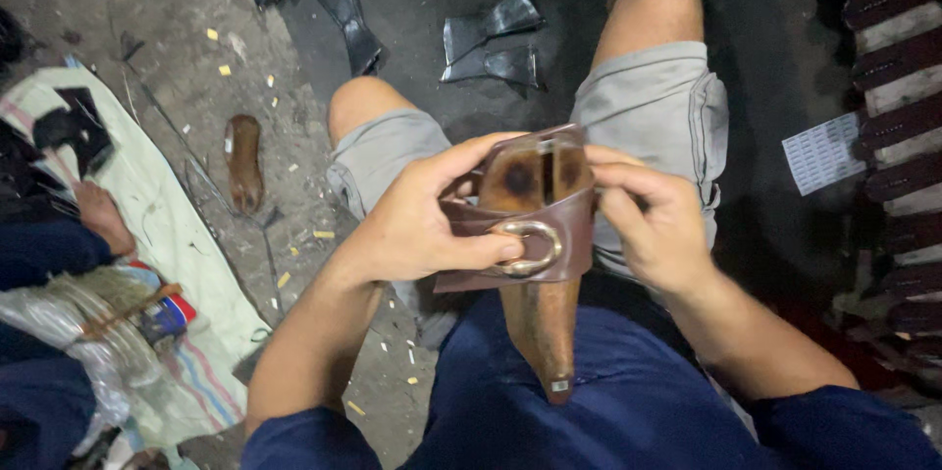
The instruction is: The person assembles brown leather sandals by attaching straps to wooden shoe lasts. They repeatedly position the straps, hammer them into place, and adjust the fit. The process is repeated for multiple sandals in a workshop setting.
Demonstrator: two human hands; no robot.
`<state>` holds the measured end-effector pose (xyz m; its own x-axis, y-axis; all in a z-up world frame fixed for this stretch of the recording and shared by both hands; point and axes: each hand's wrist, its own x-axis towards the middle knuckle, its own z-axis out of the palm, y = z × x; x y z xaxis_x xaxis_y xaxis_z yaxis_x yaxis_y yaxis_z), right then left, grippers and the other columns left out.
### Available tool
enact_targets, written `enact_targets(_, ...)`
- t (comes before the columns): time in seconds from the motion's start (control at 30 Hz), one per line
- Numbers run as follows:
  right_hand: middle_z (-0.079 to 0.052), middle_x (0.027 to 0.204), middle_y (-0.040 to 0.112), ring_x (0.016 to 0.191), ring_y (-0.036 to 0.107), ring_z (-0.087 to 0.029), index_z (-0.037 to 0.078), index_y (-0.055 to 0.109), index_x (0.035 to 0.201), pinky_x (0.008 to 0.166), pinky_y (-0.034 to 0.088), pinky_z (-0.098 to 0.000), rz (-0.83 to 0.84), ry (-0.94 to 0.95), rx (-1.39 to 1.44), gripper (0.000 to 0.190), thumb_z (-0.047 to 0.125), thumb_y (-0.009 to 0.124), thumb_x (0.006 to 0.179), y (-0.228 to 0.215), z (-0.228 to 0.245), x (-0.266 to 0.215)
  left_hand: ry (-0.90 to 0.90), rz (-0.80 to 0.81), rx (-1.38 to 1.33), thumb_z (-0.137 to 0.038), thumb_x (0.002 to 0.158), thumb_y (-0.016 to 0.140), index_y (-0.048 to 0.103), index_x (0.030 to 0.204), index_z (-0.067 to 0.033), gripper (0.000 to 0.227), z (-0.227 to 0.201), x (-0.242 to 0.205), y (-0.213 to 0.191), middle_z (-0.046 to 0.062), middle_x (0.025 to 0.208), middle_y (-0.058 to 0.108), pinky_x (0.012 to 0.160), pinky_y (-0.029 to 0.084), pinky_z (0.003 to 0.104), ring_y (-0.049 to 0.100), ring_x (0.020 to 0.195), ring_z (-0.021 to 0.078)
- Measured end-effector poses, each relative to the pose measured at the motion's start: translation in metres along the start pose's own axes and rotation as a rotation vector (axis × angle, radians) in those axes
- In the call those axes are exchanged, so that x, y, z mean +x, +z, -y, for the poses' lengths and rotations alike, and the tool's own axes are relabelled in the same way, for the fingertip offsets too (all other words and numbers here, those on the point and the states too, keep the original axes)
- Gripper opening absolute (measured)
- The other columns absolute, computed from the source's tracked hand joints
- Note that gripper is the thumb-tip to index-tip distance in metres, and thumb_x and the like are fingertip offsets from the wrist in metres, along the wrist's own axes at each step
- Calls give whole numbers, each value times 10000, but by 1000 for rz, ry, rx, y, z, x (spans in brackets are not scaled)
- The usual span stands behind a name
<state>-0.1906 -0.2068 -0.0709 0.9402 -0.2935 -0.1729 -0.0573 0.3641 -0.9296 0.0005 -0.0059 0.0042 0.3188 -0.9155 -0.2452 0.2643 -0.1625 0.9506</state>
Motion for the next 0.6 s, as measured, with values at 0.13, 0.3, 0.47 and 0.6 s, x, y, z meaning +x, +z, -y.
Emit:
enact_targets(0.13, -204, 1203, 563, 1091, 560, -245, -121, 649, 1178, 975, 437, -348, 5, 87, -4, 495, 277, 819, 938, -18, 12, -9, 344, 21, 295, -119, 806, 931, 469, 1497, -27, 836, -2, 10, 8, 147, 1417, 549, 1121, 509, 338, 614, 1283, 270)
enact_targets(0.3, -216, 1357, 642, 1279, 635, -283, -80, 613, 1291, 1131, 505, -395, 215, 130, 172, 696, 404, 877, 867, -25, 45, 19, 65, -62, -131, -263, 763, 916, 393, 1442, -53, 883, 5, 15, 32, 115, 1380, 503, 860, 654, 258, 731, 1050, 142)
enact_targets(0.47, -200, 1202, 702, 1052, 714, -258, -85, 663, 1209, 951, 573, -361, 308, 213, -131, 697, 414, 900, 785, -22, 67, 30, 66, -192, -49, -263, 738, 947, 477, 1178, -50, 678, 31, 13, 51, 87, 1109, 616, 790, 608, 245, 714, 944, 109)
enact_targets(0.6, -206, 1052, 717, 944, 721, -244, -57, 672, 1063, 857, 589, -338, 234, 206, -51, 573, 376, 938, 797, -17, 68, 23, 102, -128, -410, -161, 974, 787, 607, 1050, 3, 255, 42, 8, 53, 64, 1085, 696, 894, 555, 248, 643, 983, 81)
